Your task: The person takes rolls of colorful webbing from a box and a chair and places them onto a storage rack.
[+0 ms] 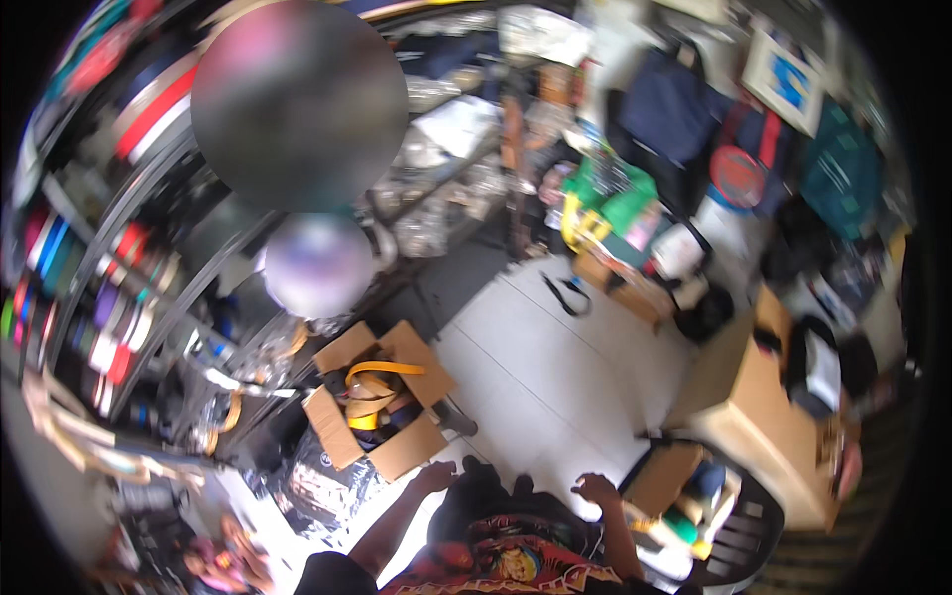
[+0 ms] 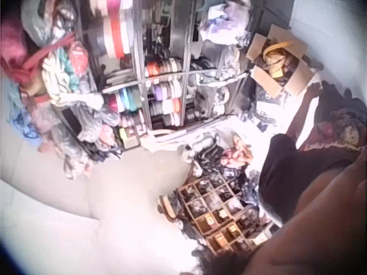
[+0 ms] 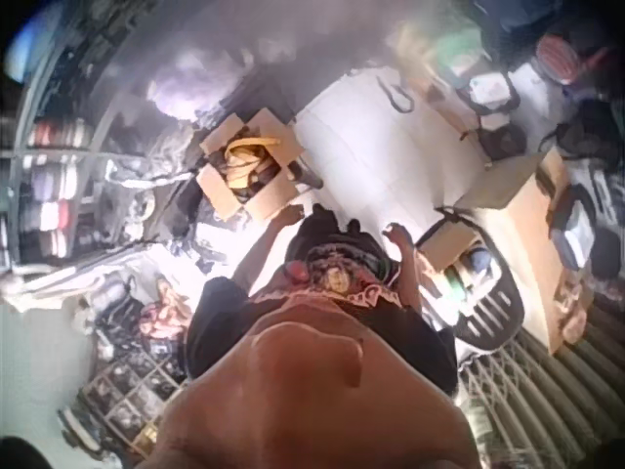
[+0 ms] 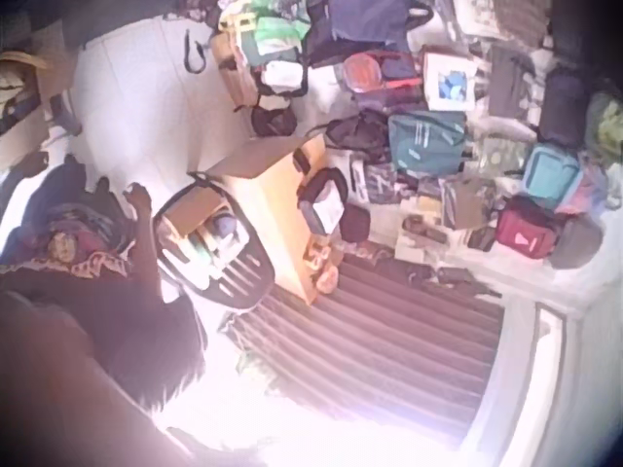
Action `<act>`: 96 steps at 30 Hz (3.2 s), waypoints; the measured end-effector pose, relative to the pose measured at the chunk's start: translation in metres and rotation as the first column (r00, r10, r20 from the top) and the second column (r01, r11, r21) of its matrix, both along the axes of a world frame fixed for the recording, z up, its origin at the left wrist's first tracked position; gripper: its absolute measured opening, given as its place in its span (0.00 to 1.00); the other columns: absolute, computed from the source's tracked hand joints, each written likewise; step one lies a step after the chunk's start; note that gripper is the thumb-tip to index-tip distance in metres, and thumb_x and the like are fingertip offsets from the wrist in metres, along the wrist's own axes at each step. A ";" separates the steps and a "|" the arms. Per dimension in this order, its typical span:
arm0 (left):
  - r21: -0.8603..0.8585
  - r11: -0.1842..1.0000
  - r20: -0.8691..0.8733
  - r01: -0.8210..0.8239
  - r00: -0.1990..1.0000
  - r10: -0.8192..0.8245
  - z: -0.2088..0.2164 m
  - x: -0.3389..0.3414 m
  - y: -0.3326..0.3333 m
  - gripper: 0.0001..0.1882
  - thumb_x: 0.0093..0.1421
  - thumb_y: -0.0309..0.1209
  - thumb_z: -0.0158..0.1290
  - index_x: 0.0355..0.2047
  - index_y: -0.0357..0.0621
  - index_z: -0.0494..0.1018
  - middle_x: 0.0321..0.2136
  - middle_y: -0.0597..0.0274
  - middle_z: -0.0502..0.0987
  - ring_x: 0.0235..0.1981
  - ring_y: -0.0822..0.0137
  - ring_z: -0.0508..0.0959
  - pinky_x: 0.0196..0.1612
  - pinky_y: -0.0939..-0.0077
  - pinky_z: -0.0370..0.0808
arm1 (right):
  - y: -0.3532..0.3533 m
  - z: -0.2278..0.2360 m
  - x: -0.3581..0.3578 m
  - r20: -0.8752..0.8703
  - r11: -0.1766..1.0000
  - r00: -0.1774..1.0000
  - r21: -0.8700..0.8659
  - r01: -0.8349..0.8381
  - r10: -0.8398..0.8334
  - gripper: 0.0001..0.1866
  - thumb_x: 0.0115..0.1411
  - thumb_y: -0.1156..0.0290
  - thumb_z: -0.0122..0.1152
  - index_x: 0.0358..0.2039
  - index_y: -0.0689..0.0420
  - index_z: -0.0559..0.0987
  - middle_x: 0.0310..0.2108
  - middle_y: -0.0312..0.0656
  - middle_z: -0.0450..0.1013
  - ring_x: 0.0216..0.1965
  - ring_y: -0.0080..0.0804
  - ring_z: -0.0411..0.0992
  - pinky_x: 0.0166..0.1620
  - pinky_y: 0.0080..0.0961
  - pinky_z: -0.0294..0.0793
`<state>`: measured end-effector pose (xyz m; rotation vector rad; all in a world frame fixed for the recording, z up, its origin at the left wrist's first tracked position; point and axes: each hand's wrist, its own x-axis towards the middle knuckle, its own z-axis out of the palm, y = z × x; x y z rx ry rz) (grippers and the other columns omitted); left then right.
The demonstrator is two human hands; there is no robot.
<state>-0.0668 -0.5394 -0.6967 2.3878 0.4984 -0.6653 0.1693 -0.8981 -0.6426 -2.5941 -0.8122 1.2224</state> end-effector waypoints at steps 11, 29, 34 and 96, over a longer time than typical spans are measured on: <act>0.181 0.634 -0.005 0.752 0.645 -0.764 -0.131 -0.031 0.058 0.19 0.58 0.45 0.48 0.29 0.40 0.76 0.31 0.45 0.78 0.38 0.48 0.78 0.45 0.55 0.73 | -0.086 0.032 -0.183 0.355 0.676 0.577 0.339 0.654 -0.736 0.16 0.56 0.56 0.56 0.32 0.57 0.78 0.29 0.51 0.75 0.33 0.49 0.76 0.37 0.42 0.76; -0.306 0.737 -0.194 0.603 0.718 -0.668 -0.122 -0.047 0.012 0.11 0.57 0.32 0.54 0.33 0.36 0.75 0.25 0.56 0.79 0.26 0.69 0.77 0.29 0.72 0.74 | -0.113 -0.005 -0.481 0.113 -0.185 -0.183 -0.007 0.983 -0.977 0.20 0.55 0.55 0.57 0.37 0.59 0.80 0.36 0.57 0.76 0.42 0.50 0.75 0.46 0.42 0.73; -0.500 0.721 -0.165 0.480 0.764 -0.623 -0.054 -0.025 -0.133 0.10 0.61 0.33 0.51 0.36 0.38 0.74 0.26 0.59 0.79 0.24 0.76 0.75 0.26 0.82 0.71 | -0.148 -0.045 -0.503 0.187 -0.298 -0.329 0.178 0.938 -0.926 0.17 0.52 0.60 0.61 0.37 0.59 0.78 0.36 0.52 0.75 0.43 0.48 0.73 0.45 0.41 0.73; -0.376 0.417 0.088 0.827 0.480 -0.873 -0.253 -0.130 -0.668 0.20 0.47 0.29 0.65 0.34 0.38 0.65 0.24 0.49 0.75 0.27 0.54 0.78 0.32 0.63 0.72 | -0.340 -0.332 -0.503 0.314 -0.855 -0.844 0.151 0.496 -0.434 0.34 0.52 0.71 0.61 0.58 0.68 0.60 0.55 0.63 0.62 0.56 0.56 0.61 0.59 0.40 0.60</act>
